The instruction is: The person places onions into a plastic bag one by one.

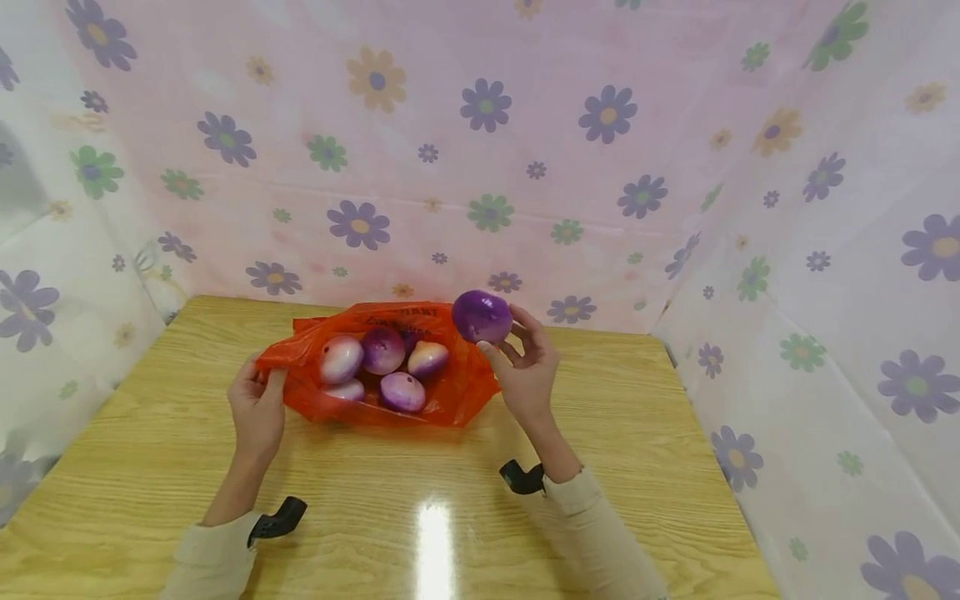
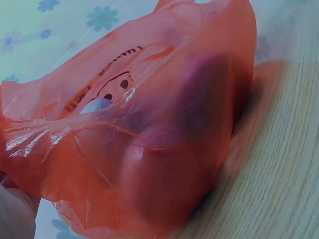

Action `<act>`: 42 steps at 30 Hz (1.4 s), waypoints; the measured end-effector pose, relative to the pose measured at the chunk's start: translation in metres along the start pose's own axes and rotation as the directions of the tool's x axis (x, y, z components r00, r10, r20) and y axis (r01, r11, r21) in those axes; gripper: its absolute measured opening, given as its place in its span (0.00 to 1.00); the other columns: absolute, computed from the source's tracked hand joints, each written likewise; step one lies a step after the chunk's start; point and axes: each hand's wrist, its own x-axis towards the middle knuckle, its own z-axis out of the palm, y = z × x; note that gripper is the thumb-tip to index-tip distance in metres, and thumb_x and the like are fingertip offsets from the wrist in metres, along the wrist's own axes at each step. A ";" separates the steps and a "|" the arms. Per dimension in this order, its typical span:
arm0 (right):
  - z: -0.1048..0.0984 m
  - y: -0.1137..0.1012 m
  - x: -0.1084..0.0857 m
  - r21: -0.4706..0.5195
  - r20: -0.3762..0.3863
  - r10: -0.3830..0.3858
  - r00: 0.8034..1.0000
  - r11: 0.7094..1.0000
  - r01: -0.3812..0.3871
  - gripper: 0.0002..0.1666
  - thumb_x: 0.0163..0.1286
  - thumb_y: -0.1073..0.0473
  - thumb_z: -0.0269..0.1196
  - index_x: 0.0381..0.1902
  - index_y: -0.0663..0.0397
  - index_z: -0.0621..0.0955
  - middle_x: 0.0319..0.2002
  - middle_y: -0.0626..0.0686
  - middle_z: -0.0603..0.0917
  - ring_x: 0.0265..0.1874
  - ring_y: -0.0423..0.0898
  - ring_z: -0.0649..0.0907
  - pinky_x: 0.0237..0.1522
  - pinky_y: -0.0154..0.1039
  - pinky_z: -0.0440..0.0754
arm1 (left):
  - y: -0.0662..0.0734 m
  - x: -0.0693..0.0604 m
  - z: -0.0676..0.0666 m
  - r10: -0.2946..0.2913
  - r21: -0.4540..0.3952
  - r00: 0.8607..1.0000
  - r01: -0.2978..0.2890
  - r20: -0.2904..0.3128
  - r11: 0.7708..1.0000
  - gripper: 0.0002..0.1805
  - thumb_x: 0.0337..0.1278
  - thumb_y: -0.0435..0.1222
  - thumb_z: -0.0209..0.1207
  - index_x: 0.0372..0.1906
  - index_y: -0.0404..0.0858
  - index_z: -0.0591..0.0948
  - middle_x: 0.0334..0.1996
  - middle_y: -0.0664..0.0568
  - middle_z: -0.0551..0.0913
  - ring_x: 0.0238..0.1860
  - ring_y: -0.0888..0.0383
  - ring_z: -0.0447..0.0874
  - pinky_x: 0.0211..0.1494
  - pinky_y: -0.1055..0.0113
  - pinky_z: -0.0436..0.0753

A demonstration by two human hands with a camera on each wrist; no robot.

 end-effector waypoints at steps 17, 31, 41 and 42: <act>0.041 -0.006 -0.013 -0.329 0.196 0.531 0.824 0.828 -0.455 0.30 0.70 0.61 0.67 0.69 0.50 0.75 0.64 0.55 0.77 0.59 0.54 0.82 0.54 0.39 0.85 | -0.002 -0.002 0.002 0.017 -0.030 1.000 -0.016 0.020 0.999 0.10 0.73 0.27 0.53 0.48 0.38 0.83 0.41 0.57 0.87 0.42 0.64 0.85 0.49 0.75 0.85; 0.072 0.020 0.010 -0.436 0.275 0.693 0.667 0.708 -0.556 0.31 0.75 0.58 0.61 0.72 0.61 0.68 0.65 0.62 0.75 0.51 0.64 0.86 0.59 0.53 0.82 | -0.001 -0.002 0.001 0.019 0.008 1.000 -0.020 0.022 1.000 0.09 0.73 0.28 0.53 0.49 0.35 0.82 0.42 0.57 0.87 0.43 0.63 0.85 0.51 0.75 0.84; 0.089 0.034 0.019 -0.601 0.129 0.714 0.688 0.608 -0.518 0.33 0.75 0.55 0.61 0.71 0.65 0.68 0.63 0.62 0.76 0.53 0.56 0.84 0.62 0.49 0.81 | 0.002 0.001 -0.001 0.084 0.009 0.996 -0.085 0.013 0.996 0.09 0.71 0.27 0.54 0.48 0.34 0.83 0.40 0.57 0.88 0.40 0.64 0.86 0.48 0.76 0.84; 0.090 0.036 0.019 -0.607 0.118 0.711 0.693 0.604 -0.517 0.32 0.75 0.55 0.60 0.71 0.66 0.68 0.63 0.62 0.77 0.53 0.56 0.83 0.62 0.49 0.81 | 0.002 0.001 -0.001 0.088 0.005 0.996 -0.088 0.014 0.996 0.09 0.71 0.27 0.54 0.47 0.34 0.83 0.40 0.57 0.88 0.40 0.64 0.85 0.48 0.76 0.85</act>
